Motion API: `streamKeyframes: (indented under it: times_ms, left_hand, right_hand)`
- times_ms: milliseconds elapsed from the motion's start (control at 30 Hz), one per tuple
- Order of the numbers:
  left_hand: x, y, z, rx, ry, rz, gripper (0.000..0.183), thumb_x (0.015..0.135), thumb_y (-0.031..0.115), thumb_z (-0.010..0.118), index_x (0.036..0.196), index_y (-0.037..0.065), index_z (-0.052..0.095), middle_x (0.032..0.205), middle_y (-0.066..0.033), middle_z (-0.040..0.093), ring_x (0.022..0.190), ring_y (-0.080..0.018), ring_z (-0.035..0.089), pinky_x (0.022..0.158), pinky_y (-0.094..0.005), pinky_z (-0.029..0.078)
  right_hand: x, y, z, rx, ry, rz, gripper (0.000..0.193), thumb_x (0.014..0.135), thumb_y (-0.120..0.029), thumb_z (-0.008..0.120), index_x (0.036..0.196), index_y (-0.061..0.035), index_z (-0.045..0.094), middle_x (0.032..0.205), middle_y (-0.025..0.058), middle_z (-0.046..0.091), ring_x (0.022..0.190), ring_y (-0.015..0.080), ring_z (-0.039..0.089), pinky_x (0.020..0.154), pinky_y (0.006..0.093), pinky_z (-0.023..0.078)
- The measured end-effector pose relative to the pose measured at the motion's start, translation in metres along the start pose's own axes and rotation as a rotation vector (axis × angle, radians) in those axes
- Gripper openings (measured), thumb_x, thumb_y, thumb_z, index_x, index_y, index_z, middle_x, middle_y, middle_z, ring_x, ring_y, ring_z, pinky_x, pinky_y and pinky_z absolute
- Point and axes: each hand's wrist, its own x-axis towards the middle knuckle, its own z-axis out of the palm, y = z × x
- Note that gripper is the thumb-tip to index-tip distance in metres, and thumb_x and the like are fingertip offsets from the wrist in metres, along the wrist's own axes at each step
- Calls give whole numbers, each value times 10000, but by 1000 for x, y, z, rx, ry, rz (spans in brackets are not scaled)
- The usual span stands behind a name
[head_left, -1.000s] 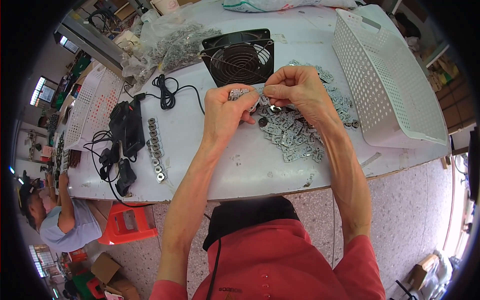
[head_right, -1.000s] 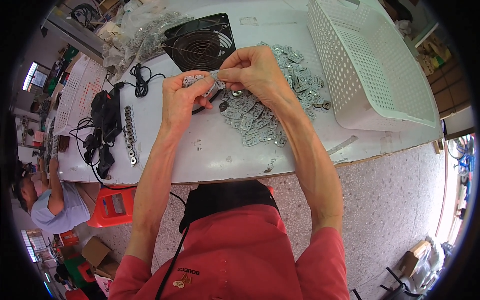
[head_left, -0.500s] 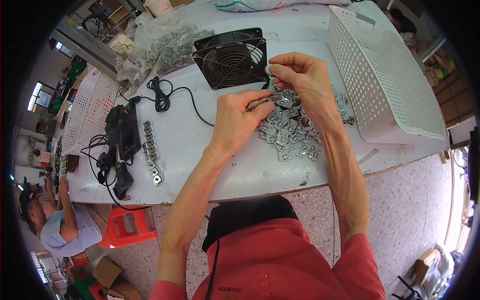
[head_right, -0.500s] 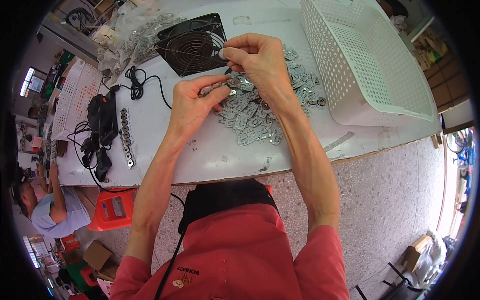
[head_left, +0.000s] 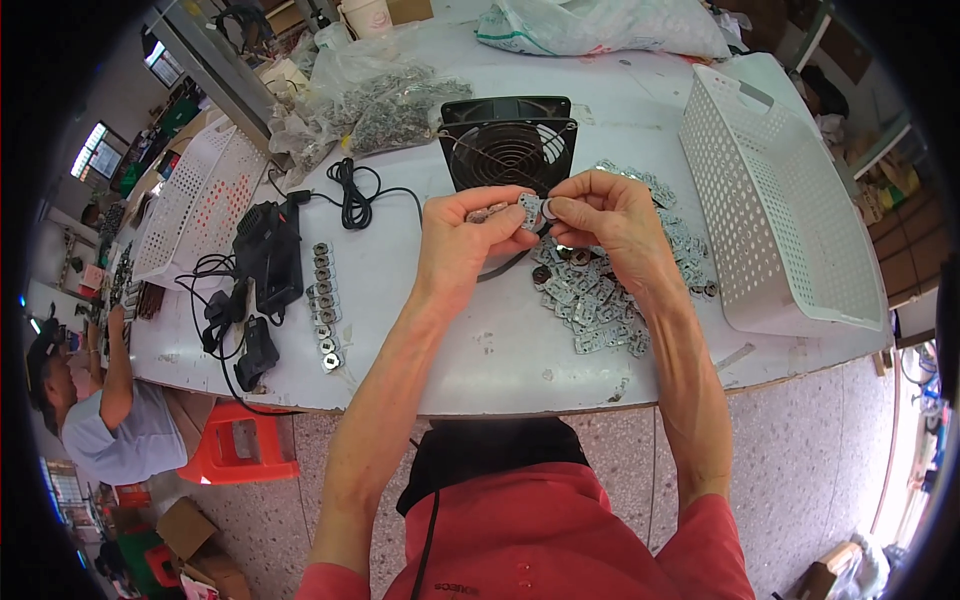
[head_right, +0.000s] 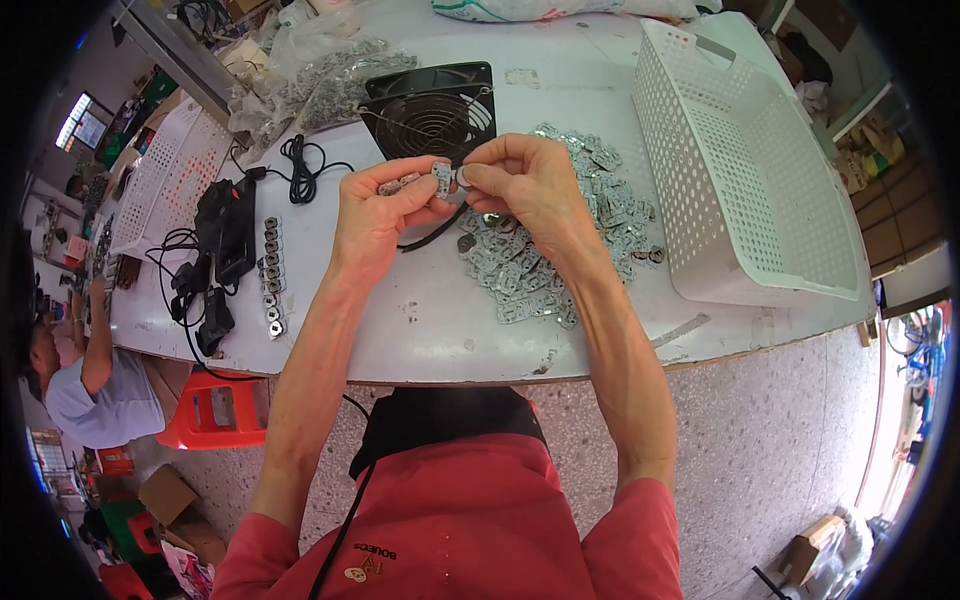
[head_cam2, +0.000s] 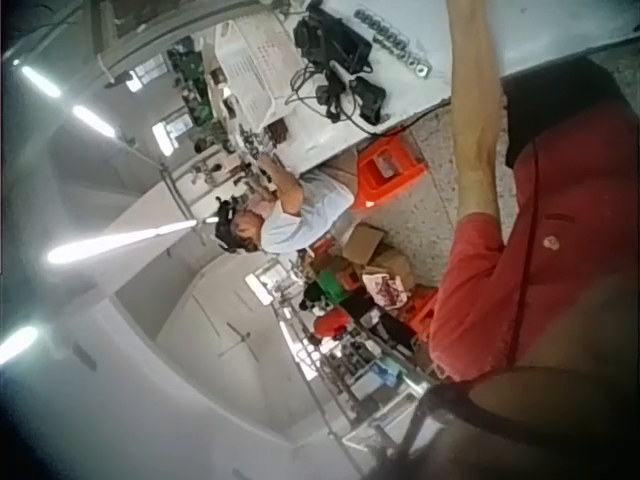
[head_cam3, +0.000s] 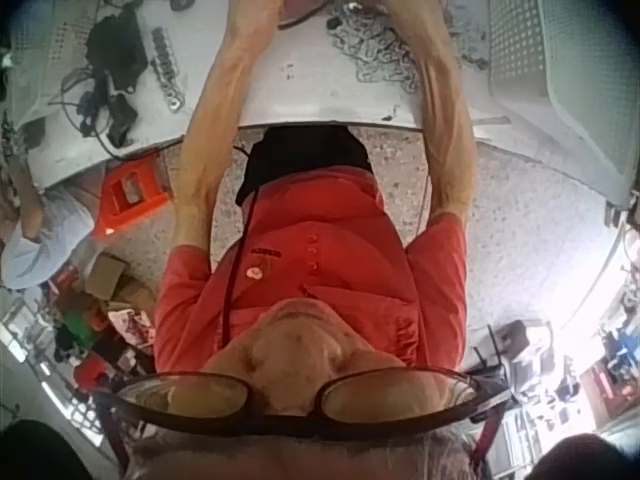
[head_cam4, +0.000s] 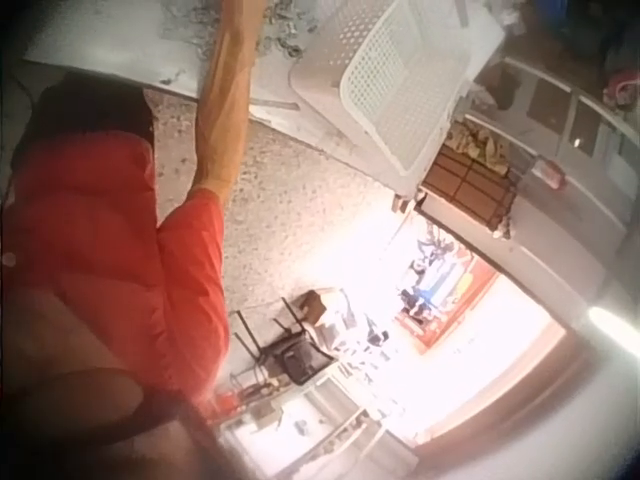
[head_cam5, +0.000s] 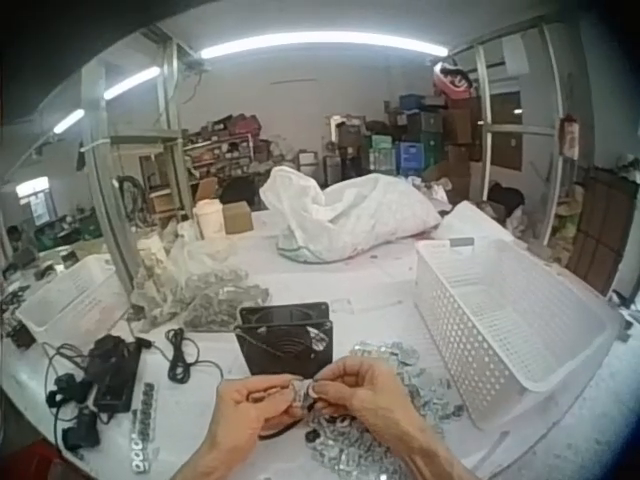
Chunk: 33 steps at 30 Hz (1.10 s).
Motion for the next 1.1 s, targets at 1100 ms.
streamKeyframes:
  times_ms: [1100]
  left_hand:
    - [-7,-7,15,261,191,148,148,784,2,610,911,-62,651,704,-86,638,580,-121,620,519,-220,505]
  right_hand:
    - [0,9,10,-17,40,-123,120,751,-3,653,839,77,637,706,119,645,595,130,626,537,214,522]
